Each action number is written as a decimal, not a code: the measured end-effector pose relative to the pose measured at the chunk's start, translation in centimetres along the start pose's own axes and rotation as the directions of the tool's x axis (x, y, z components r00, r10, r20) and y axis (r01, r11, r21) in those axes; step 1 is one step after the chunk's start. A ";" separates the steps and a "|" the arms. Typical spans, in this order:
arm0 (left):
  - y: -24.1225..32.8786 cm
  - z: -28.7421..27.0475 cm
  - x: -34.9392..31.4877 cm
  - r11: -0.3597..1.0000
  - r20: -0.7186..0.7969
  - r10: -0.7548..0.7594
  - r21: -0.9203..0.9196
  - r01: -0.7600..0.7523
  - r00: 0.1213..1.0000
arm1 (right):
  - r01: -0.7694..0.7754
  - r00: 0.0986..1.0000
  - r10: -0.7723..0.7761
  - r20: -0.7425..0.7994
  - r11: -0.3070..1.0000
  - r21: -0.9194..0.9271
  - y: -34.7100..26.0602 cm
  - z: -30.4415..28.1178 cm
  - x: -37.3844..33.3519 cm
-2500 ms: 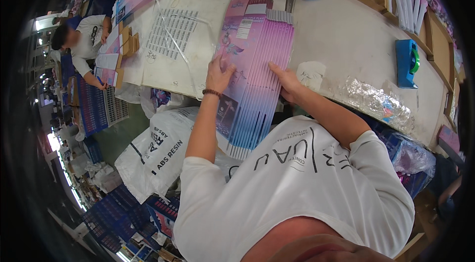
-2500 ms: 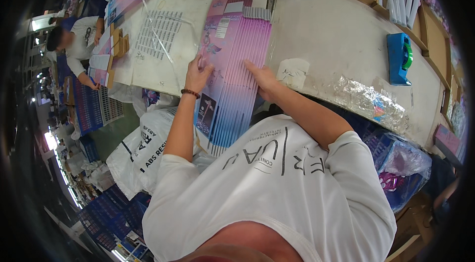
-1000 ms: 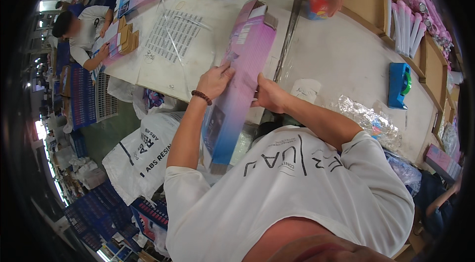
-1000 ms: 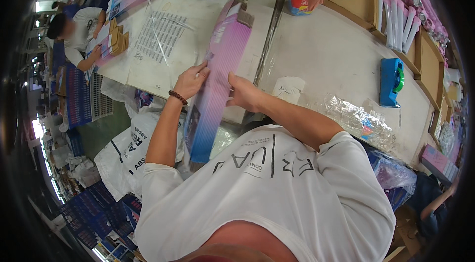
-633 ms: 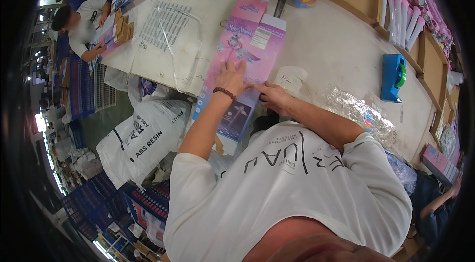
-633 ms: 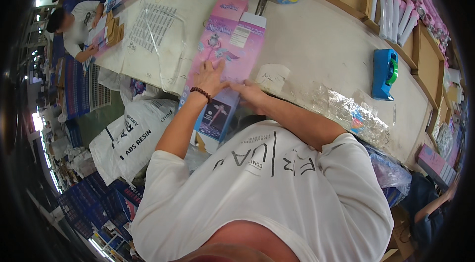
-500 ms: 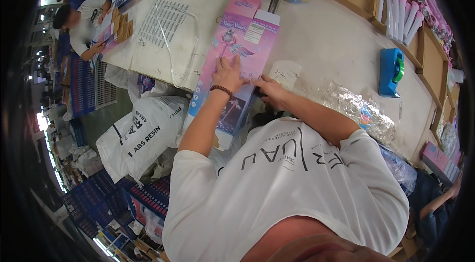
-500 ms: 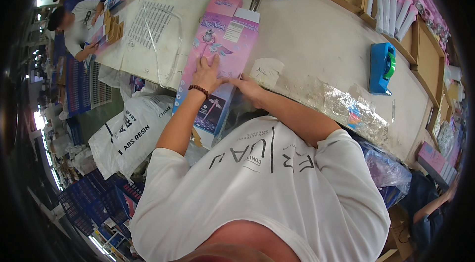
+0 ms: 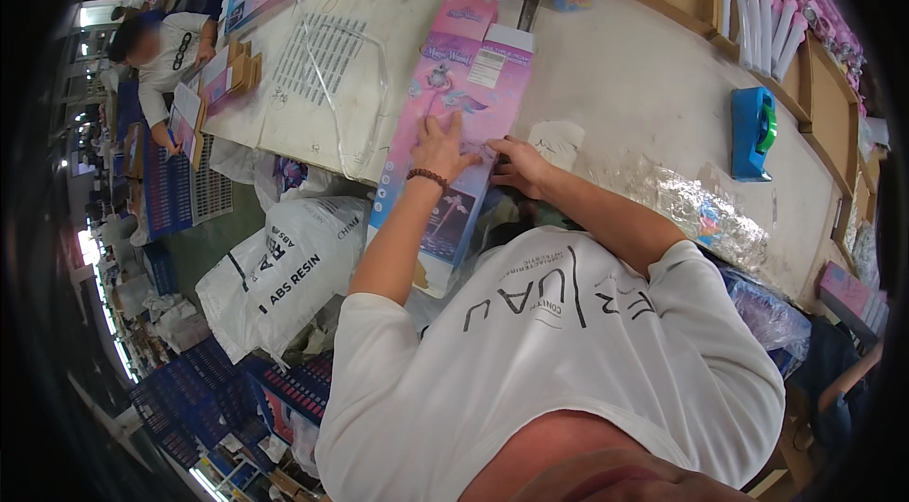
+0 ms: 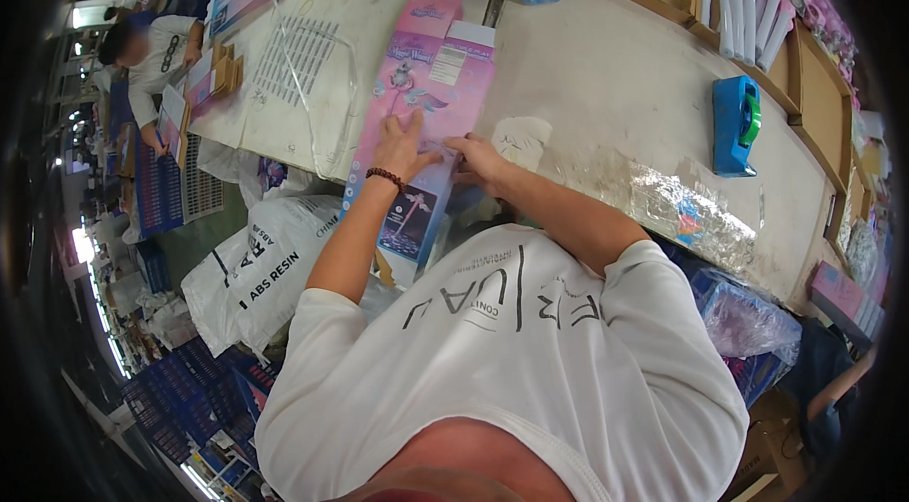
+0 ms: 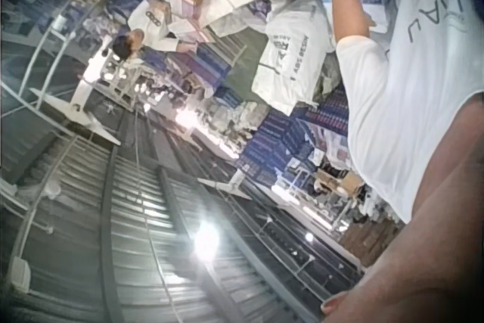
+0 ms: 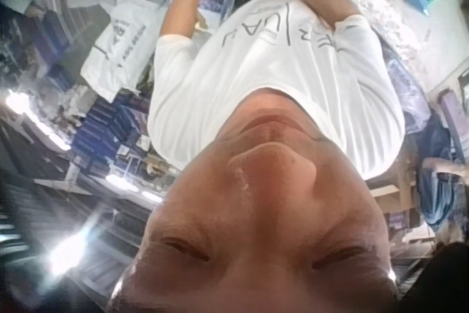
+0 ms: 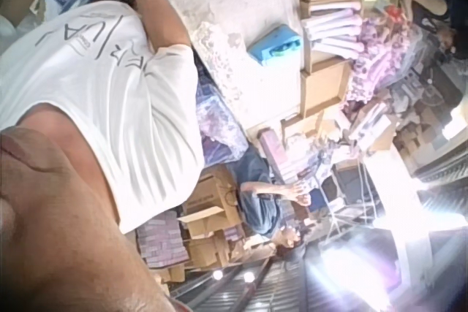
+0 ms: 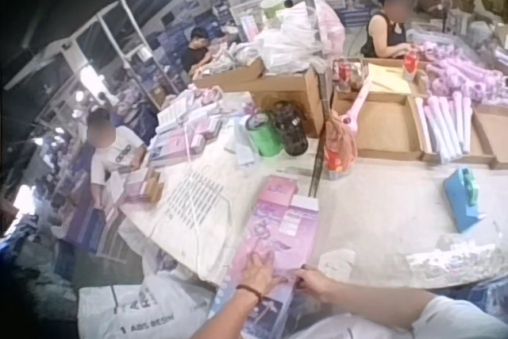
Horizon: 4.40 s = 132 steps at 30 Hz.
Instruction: The person assembles pink magic wands by inserting them into pink and blue boxes. They fold the box flaps, place the wand inside, and close the box. The process is repeated for multiple units on a cluttered workbench.
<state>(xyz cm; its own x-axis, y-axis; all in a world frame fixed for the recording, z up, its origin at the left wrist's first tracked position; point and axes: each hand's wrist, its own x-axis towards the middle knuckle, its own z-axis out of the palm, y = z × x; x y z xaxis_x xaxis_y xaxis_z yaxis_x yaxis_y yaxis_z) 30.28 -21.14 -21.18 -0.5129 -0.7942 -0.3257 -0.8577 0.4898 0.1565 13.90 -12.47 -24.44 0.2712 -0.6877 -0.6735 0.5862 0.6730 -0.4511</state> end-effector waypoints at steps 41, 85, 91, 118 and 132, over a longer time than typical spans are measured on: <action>-2.8 3.3 -0.2 0.962 -0.214 0.006 0.269 0.053 0.977 | -0.007 0.927 -0.080 -0.367 0.973 -0.230 6.5 -8.0 -7.5; -8.0 0.3 9.8 0.936 -0.489 0.336 0.081 -0.342 0.805 | -0.693 0.111 -0.934 -0.339 0.172 -0.700 -2.5 -25.2 -2.3; -7.9 0.3 9.9 0.939 -0.471 0.332 0.078 -0.336 0.818 | -0.700 0.120 -0.922 -0.369 0.185 -0.690 -2.6 -25.0 -2.4; -7.9 -0.3 9.5 0.944 -0.504 0.314 0.076 -0.321 0.805 | -0.729 0.157 -0.916 -0.370 0.145 -0.669 -2.7 -24.9 -2.4; -7.8 -0.1 9.2 0.950 -0.507 0.294 0.064 -0.304 0.811 | -0.741 0.185 -0.884 -0.430 0.161 -0.651 -3.1 -24.5 -2.6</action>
<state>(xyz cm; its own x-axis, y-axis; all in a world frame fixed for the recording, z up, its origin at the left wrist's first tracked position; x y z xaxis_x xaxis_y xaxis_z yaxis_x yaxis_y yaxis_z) 32.25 -32.29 -25.30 -0.6854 -0.6823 0.2544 -0.6568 0.7301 0.1883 -7.38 -6.12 -35.65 -0.7959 -0.6050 0.0227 -0.6037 0.7959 0.0449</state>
